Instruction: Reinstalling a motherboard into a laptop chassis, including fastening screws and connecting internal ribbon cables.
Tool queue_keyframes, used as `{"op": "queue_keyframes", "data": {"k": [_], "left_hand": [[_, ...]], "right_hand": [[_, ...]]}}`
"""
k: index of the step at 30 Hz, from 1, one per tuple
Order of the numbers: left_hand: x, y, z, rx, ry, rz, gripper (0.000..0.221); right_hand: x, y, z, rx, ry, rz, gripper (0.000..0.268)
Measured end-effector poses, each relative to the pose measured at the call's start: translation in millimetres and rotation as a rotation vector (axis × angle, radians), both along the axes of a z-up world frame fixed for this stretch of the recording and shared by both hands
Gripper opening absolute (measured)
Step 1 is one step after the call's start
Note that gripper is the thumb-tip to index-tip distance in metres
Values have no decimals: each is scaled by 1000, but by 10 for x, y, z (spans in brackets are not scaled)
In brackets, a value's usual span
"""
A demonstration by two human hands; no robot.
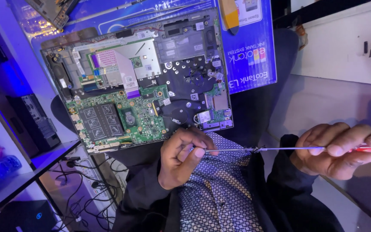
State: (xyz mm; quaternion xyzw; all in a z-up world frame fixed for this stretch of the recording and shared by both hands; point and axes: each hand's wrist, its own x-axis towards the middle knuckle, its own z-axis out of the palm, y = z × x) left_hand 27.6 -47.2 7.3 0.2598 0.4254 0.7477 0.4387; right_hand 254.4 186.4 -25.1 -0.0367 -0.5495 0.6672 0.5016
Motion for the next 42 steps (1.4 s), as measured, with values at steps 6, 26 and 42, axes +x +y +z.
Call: {"op": "queue_keyframes", "data": {"k": [6, 26, 42], "left_hand": [[-8, -13, -35, 5, -44, -17, 10], [41, -18, 38, -19, 32, 53, 11], [90, -74, 0, -65, -109, 20, 10]], "right_hand": [[-34, -8, 23, 47, -48, -54, 31], [101, -76, 86, 156, -9, -83, 31], [385, -81, 478, 520, -226, 152, 39]]}}
